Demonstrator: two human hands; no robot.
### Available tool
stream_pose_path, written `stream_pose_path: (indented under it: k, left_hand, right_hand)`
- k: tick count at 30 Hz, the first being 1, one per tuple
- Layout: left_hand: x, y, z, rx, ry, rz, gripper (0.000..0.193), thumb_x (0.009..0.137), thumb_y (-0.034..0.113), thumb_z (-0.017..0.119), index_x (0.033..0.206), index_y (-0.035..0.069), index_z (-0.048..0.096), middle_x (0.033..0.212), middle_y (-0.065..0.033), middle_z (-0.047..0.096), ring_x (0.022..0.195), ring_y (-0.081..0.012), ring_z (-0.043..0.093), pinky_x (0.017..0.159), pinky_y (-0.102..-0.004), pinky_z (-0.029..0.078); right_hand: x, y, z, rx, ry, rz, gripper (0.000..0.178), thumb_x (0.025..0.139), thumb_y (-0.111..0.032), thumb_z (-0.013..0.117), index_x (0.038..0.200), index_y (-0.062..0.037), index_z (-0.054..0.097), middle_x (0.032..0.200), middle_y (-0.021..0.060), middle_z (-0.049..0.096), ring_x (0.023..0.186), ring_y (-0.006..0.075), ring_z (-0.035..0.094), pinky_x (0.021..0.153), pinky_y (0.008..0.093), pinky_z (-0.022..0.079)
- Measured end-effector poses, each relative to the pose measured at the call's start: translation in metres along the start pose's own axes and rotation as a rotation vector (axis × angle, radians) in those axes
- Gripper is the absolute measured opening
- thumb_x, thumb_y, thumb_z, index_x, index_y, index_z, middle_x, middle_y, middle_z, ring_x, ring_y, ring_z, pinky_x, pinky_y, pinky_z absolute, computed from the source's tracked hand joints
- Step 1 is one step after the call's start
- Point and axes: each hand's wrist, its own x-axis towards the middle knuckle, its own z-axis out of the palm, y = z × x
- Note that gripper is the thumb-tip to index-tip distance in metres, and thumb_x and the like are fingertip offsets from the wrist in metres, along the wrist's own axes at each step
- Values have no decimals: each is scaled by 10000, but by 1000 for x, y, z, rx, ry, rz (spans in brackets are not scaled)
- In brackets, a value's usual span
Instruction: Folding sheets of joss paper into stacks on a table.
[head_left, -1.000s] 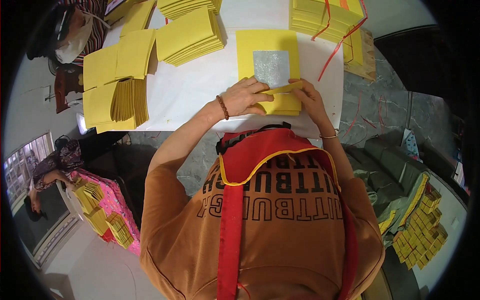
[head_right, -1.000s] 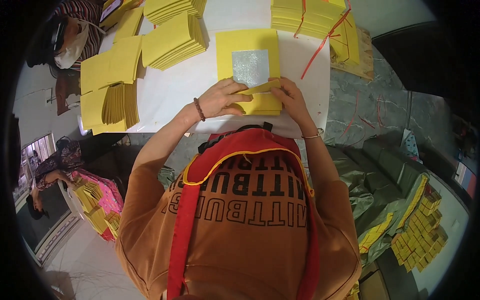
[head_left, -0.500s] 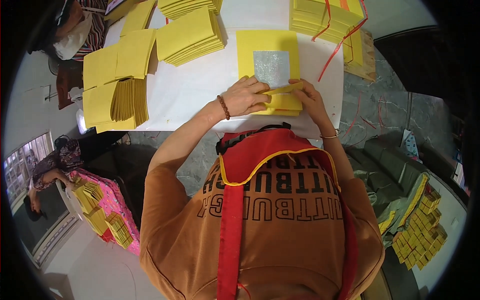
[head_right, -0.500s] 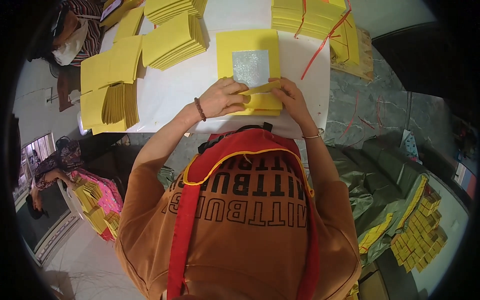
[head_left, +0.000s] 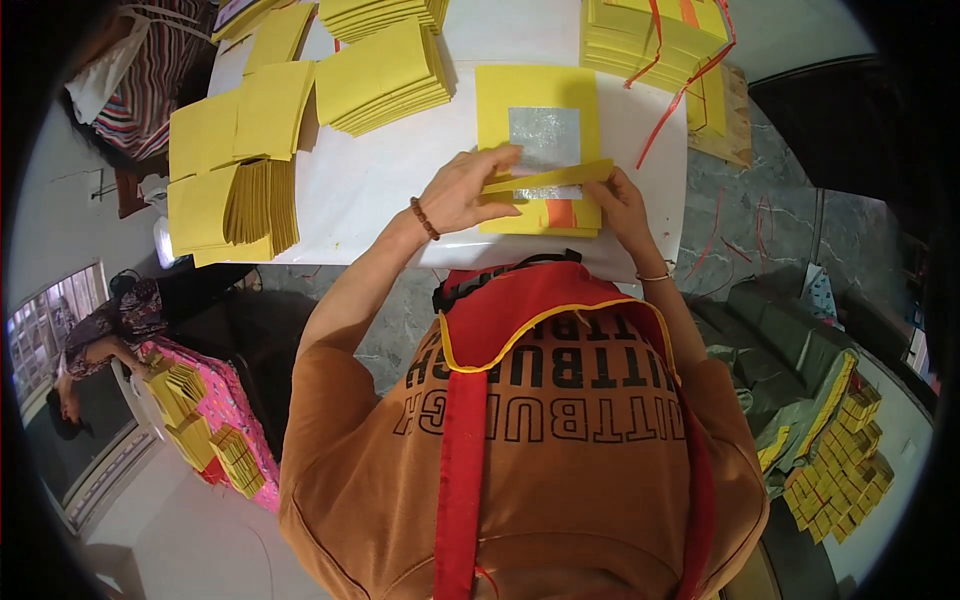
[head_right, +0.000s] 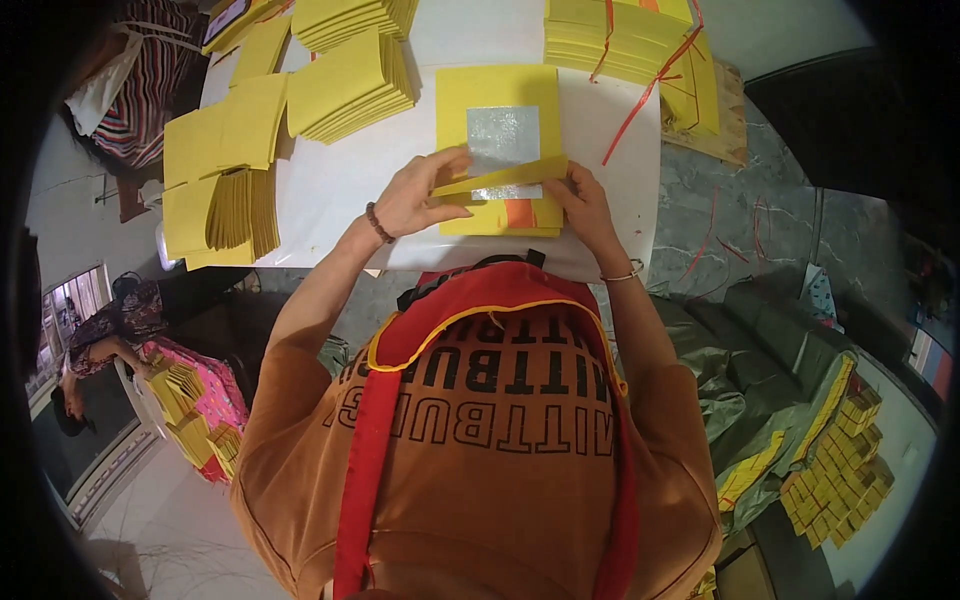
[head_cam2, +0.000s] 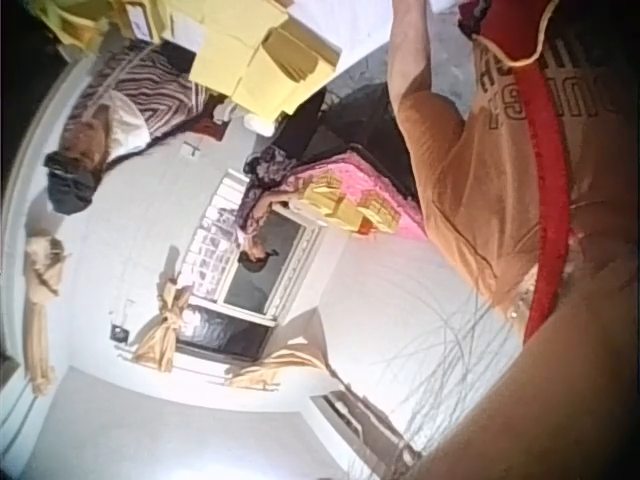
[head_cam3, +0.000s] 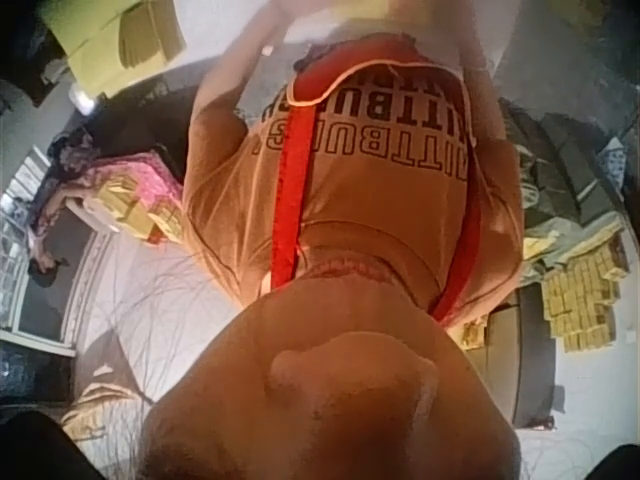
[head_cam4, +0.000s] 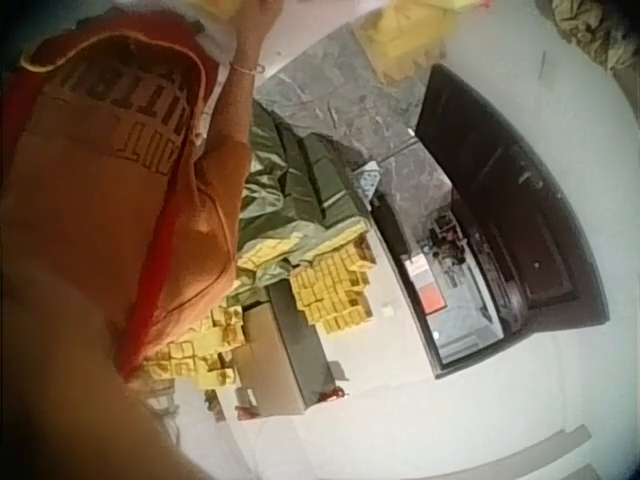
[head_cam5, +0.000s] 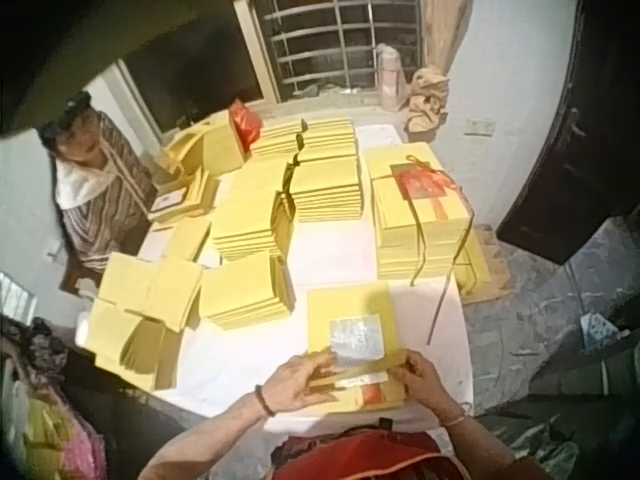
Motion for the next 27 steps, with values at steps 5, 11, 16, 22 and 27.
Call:
stream_pose_path:
  k: [5, 11, 16, 22, 27]
  left_hand:
    - [-9, -34, 4, 353, 41, 153, 441, 723, 72, 635, 1154, 124, 559, 1147, -86, 564, 1117, -295, 454, 906, -393, 357]
    - [-21, -26, 2, 527, 141, 295, 397, 702, 31, 564, 1070, 170, 618, 1120, -68, 580, 1051, -259, 513, 860, -375, 399]
    - [-46, -18, 13, 377, 93, 316, 312, 744, 40, 552, 1042, 113, 604, 1050, -96, 609, 950, -270, 579, 801, -348, 468]
    - [-33, -12, 29, 175, 338, -113, 165, 908, 164, 494, 843, 13, 502, 659, -164, 525, 612, -350, 531, 549, -422, 429]
    - [-3, -24, 32, 162, 378, -270, 230, 902, 193, 506, 760, 21, 447, 556, -184, 508, 529, -384, 523, 493, -449, 409]
  right_hand:
    - [2, 4, -3, 4, -22, -14, 287, 867, -123, 584, 1139, -41, 544, 1103, 45, 563, 996, 126, 521, 869, 267, 416]
    - [-18, -43, 6, -859, 50, -614, 329, 777, -111, 632, 1102, -127, 578, 1235, 71, 525, 1150, 256, 483, 977, 385, 335]
    - [-32, -31, 0, -1019, -196, -620, 250, 760, -128, 636, 1009, -140, 629, 1172, 43, 573, 1149, 259, 483, 935, 380, 353]
    - [-27, -35, 12, -705, -38, -287, 207, 792, -176, 638, 979, -86, 640, 978, 78, 643, 983, 263, 569, 830, 362, 421]
    - [-2, -24, 21, -304, 176, -109, 317, 814, -189, 639, 1092, -50, 579, 757, 98, 627, 624, 159, 588, 571, 265, 441]
